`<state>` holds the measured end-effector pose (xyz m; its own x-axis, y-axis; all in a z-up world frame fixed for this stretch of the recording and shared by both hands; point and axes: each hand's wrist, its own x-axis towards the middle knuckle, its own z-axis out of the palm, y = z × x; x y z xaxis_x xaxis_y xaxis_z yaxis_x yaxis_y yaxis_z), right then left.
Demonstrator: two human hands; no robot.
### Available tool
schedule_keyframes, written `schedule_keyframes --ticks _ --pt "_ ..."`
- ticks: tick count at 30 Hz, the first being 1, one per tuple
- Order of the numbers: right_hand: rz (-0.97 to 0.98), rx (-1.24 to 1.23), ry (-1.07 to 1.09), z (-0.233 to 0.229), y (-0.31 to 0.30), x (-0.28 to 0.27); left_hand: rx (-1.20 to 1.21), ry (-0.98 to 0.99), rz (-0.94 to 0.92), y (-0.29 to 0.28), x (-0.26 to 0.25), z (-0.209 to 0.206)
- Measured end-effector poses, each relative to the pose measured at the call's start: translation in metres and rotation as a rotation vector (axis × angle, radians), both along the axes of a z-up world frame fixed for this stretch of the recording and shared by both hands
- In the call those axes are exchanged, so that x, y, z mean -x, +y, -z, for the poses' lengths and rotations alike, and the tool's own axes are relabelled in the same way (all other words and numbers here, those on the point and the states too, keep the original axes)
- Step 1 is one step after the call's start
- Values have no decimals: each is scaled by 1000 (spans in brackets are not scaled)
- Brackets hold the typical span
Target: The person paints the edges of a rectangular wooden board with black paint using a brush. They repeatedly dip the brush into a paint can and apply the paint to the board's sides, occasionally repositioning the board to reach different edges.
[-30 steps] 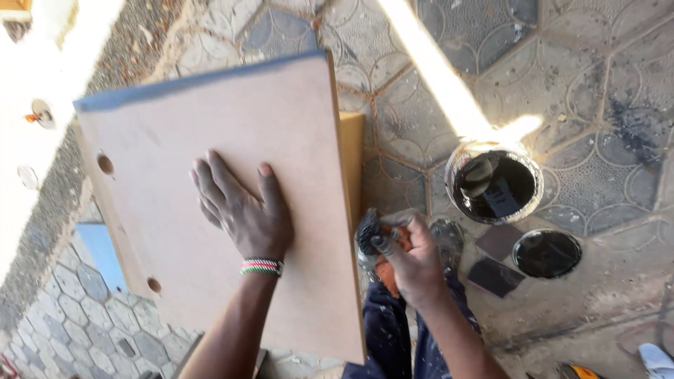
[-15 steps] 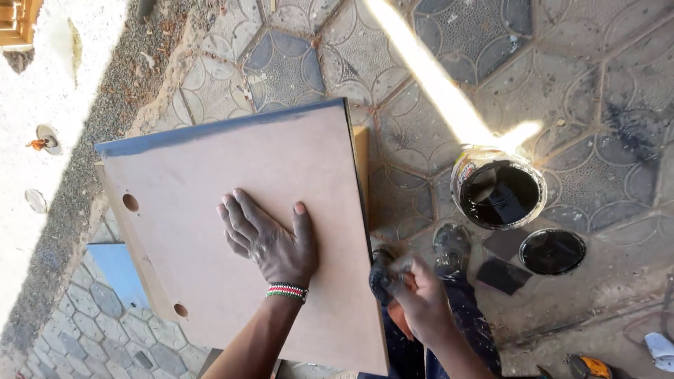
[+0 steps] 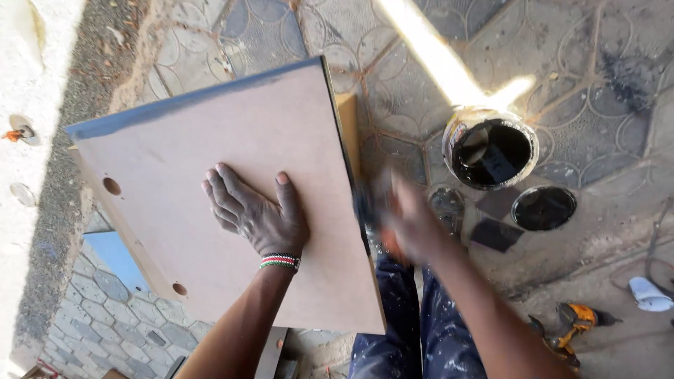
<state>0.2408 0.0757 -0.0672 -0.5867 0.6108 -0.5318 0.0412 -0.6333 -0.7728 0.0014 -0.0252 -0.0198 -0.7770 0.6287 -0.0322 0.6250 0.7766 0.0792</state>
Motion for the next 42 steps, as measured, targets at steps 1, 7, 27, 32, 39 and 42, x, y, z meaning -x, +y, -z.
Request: schedule_keyframes --ticks 1,7,27,32,39,42 --pt "0 8 -9 10 -63 -29 8 -9 0 -3 -1 -1" --pt "13 -41 -312 -3 -89 -22 7 36 38 -6 0 1" --pt "42 -56 -323 -29 -172 -83 -2 -5 31 0 0 -1" --pt "129 -440 -345 -12 47 57 -38 5 41 0 3 6" --pt "-186 -874 -86 -27 142 84 -48 -3 37 -5 -1 6" --pt "-381 -948 14 -27 133 64 -48 -5 32 -6 0 8"
